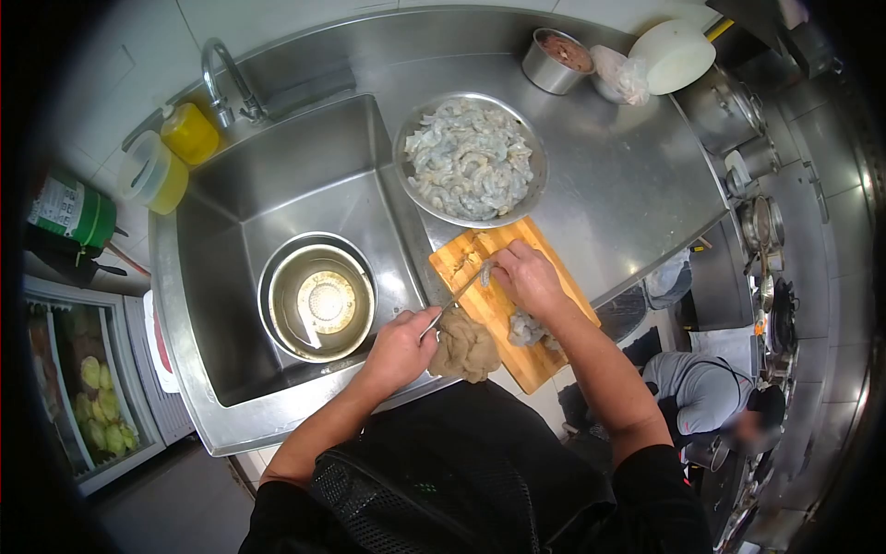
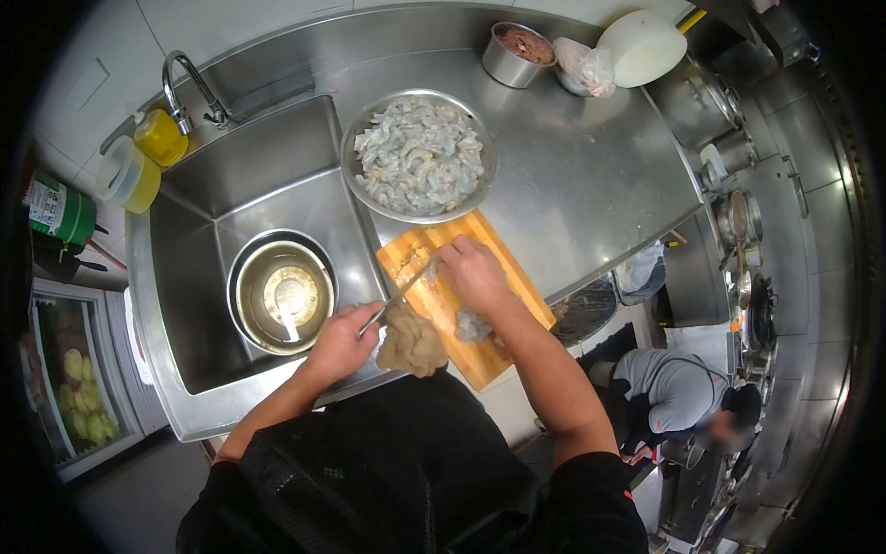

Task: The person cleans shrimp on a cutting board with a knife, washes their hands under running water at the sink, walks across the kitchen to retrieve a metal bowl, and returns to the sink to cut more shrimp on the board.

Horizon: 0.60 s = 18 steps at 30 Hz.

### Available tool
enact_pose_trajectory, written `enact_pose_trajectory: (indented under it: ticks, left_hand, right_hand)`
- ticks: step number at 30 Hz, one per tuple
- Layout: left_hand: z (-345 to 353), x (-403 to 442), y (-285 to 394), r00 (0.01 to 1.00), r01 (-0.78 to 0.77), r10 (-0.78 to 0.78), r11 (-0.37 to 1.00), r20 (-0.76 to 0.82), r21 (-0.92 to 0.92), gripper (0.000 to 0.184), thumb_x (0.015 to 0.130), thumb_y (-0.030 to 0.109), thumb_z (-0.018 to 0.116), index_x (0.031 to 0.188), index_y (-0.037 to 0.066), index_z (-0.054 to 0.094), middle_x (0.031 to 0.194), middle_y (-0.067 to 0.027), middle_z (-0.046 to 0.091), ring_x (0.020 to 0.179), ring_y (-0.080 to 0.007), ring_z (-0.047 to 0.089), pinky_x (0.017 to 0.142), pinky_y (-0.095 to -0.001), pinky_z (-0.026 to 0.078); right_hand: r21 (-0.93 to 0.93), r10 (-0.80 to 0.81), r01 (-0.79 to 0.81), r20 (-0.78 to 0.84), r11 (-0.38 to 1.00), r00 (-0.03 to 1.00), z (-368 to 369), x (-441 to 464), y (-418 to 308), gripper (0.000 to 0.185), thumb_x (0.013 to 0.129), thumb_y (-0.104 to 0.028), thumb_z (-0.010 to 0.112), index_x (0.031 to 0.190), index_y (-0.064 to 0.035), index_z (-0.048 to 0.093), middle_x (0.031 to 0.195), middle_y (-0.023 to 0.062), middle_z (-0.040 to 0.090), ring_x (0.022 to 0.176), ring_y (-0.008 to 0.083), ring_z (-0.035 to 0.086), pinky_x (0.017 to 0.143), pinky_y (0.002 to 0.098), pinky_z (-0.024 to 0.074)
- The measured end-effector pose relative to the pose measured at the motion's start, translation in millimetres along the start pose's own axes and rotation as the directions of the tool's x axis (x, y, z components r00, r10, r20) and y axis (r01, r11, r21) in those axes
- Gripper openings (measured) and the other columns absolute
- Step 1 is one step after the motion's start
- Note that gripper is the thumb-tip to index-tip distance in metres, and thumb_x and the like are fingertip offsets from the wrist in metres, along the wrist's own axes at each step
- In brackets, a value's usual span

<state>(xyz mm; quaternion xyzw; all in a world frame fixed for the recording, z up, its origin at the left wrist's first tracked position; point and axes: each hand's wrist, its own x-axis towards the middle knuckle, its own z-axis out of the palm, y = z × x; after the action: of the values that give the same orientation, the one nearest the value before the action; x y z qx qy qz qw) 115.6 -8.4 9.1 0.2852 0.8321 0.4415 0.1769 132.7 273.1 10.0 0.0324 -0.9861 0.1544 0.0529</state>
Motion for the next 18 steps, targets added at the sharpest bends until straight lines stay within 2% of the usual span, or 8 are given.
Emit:
enact_pose_trajectory:
  ticks: [4,7,10,13,18]
  left_hand:
    - [3.1,-0.7,2.9,0.998,0.061,-0.06,0.996,-0.009,0.069,0.039,0.092,0.01,0.061,0.13,0.003,0.065,0.099,-0.0265,0.067,0.091,-0.0449,0.067,0.086,-0.0502,0.054]
    - [1.3,1.7,3.5,0.992,0.085,-0.076,0.992,-0.098,0.096,0.04,0.091,0.009,0.061,0.131,0.003,0.065,0.098,-0.0265,0.066,0.089,-0.0455,0.066,0.084,-0.0513,0.055]
    - [3.0,6.1,6.8,0.994,0.026,-0.016,0.995,-0.106,0.097,0.04,0.091,0.009,0.061,0.131,0.003,0.065,0.096,-0.0254,0.065,0.086,-0.0459,0.066,0.081,-0.052,0.055]
    - [8.2,9.1,9.6,0.999,-0.035,0.038,0.994,-0.033,0.101,0.041,0.091,0.008,0.061,0.132,0.004,0.064,0.095,-0.0248,0.065,0.083,-0.0457,0.066,0.078,-0.052,0.056]
    - [13.8,19.1,7.8,0.998,-0.029,0.037,0.991,-0.056,0.131,0.041,0.091,0.009,0.061,0.131,0.003,0.064,0.094,-0.0252,0.066,0.082,-0.0449,0.067,0.078,-0.0513,0.056]
  right_hand:
    - [0.039,0.018,-0.017,-0.017,0.999,1.0,1.4,-0.8,1.2,0.014,0.087,-0.014,0.073,0.1,-0.0091,0.071,0.095,0.0123,0.064,0.091,0.0348,0.066,0.08,0.0449,0.0546]
    - [0.082,0.019,-0.015,-0.045,0.996,0.999,2.9,-2.4,1.7,0.014,0.086,-0.012,0.074,0.1,-0.0079,0.071,0.094,0.0129,0.064,0.092,0.0351,0.065,0.08,0.0451,0.054]
    - [0.112,0.02,-0.01,-0.084,0.994,0.996,4.3,-4.4,1.1,0.015,0.086,-0.01,0.075,0.1,-0.0063,0.071,0.094,0.0134,0.065,0.094,0.0354,0.065,0.08,0.0449,0.0536]
    - [0.134,0.037,-0.024,-0.099,0.991,0.994,5.3,-4.7,0.9,0.016,0.085,-0.01,0.076,0.099,-0.0054,0.07,0.095,0.0136,0.066,0.094,0.0355,0.065,0.081,0.0448,0.0535]
    - [0.172,0.031,-0.006,-0.14,0.985,0.99,7.0,-3.7,1.9,0.015,0.084,-0.01,0.077,0.097,-0.0049,0.071,0.094,0.0134,0.067,0.094,0.0352,0.065,0.082,0.0446,0.0536]
